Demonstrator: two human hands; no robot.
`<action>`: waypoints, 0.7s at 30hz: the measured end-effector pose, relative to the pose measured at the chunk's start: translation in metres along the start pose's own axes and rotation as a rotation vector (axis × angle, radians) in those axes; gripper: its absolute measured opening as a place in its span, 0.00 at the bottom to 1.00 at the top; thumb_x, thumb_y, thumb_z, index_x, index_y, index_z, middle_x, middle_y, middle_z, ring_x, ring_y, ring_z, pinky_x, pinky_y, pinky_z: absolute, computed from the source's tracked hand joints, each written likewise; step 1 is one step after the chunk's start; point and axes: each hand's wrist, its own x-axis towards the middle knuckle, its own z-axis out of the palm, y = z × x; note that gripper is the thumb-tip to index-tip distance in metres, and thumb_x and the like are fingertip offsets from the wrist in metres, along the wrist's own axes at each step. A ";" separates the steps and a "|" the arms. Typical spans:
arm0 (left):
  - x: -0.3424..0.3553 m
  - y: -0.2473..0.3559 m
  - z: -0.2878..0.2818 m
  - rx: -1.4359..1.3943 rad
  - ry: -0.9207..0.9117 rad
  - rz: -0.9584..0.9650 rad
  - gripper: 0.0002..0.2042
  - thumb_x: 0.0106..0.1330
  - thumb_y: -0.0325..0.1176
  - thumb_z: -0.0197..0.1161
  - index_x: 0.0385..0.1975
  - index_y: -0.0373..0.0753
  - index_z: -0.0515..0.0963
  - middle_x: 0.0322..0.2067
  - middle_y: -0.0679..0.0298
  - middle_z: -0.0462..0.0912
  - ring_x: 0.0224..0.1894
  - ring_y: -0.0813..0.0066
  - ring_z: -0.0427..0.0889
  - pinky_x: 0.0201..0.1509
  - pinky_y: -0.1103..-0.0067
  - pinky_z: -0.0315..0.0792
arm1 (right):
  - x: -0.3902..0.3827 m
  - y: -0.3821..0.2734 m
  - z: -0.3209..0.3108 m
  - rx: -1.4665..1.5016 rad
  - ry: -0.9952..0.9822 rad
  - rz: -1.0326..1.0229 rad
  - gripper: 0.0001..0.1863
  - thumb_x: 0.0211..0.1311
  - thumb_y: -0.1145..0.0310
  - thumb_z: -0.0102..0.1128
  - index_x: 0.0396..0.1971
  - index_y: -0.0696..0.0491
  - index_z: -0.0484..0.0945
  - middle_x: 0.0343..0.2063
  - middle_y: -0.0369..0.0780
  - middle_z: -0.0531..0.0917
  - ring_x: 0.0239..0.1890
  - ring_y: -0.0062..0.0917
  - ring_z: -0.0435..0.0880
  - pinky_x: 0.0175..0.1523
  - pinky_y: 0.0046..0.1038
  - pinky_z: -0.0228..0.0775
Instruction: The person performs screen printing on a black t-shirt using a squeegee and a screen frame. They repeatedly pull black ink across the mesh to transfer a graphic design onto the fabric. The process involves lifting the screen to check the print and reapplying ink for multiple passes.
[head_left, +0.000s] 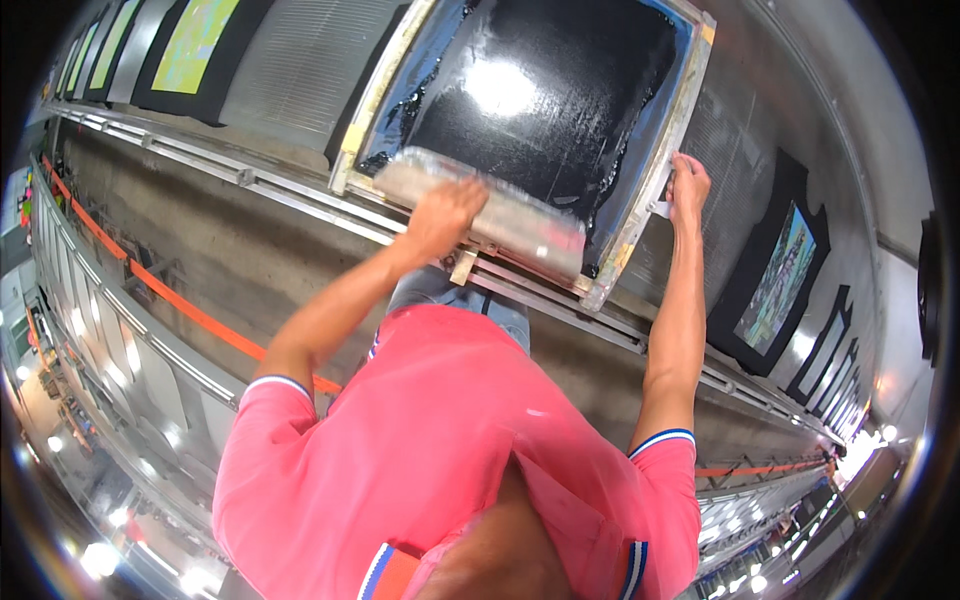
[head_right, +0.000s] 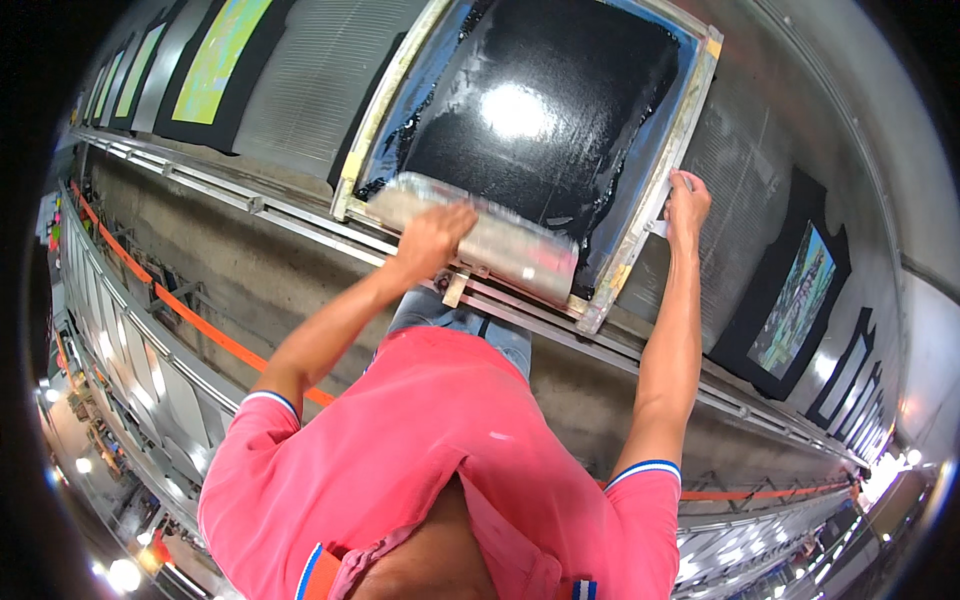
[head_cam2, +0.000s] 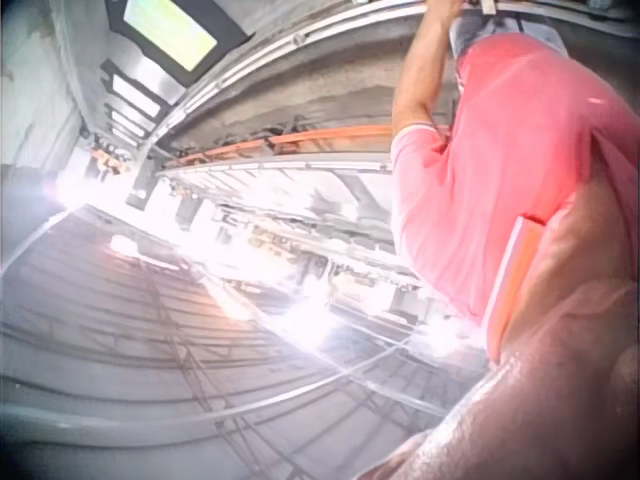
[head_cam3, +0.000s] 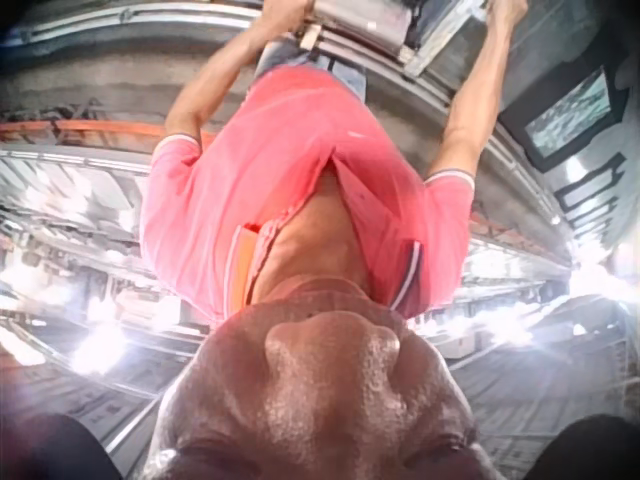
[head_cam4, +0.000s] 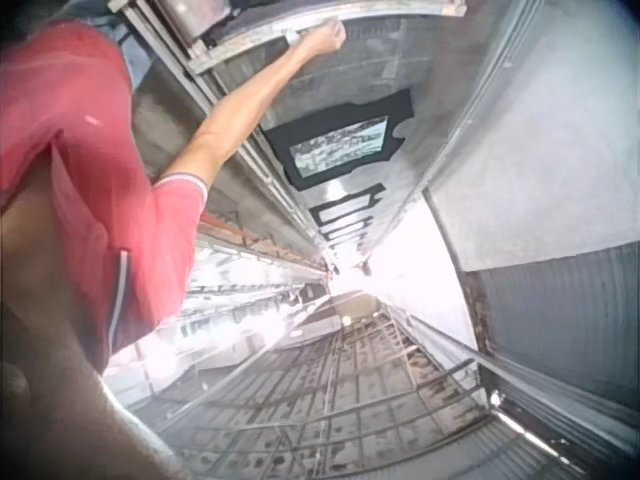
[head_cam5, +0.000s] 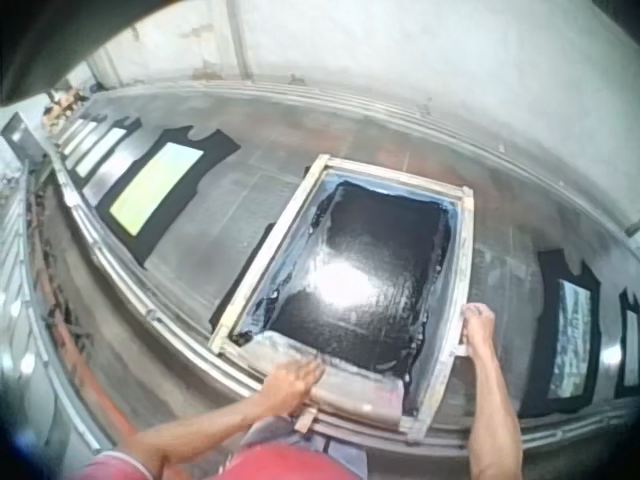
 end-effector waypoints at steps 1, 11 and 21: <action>-0.027 0.009 0.003 0.010 0.020 0.004 0.24 0.53 0.25 0.59 0.54 0.32 0.78 0.56 0.50 0.81 0.61 0.55 0.79 0.64 0.62 0.71 | 0.001 -0.001 0.003 0.005 0.010 -0.016 0.14 0.62 0.65 0.67 0.43 0.57 0.81 0.18 0.31 0.73 0.12 0.12 0.66 0.14 0.21 0.53; -0.042 -0.019 -0.016 -0.155 0.108 0.108 0.20 0.51 0.28 0.65 0.47 0.34 0.79 0.49 0.56 0.84 0.54 0.60 0.82 0.57 0.66 0.75 | -0.029 -0.051 -0.002 -0.235 0.384 -0.232 0.19 0.61 0.61 0.68 0.42 0.63 0.86 0.36 0.44 0.89 0.37 0.27 0.85 0.46 0.31 0.75; -0.041 -0.047 0.027 -0.169 0.068 0.097 0.21 0.50 0.28 0.67 0.48 0.39 0.81 0.49 0.61 0.85 0.54 0.60 0.82 0.63 0.62 0.72 | -0.015 -0.025 -0.002 -0.078 0.334 -0.277 0.16 0.63 0.64 0.67 0.39 0.63 0.86 0.30 0.41 0.87 0.28 0.23 0.83 0.36 0.29 0.75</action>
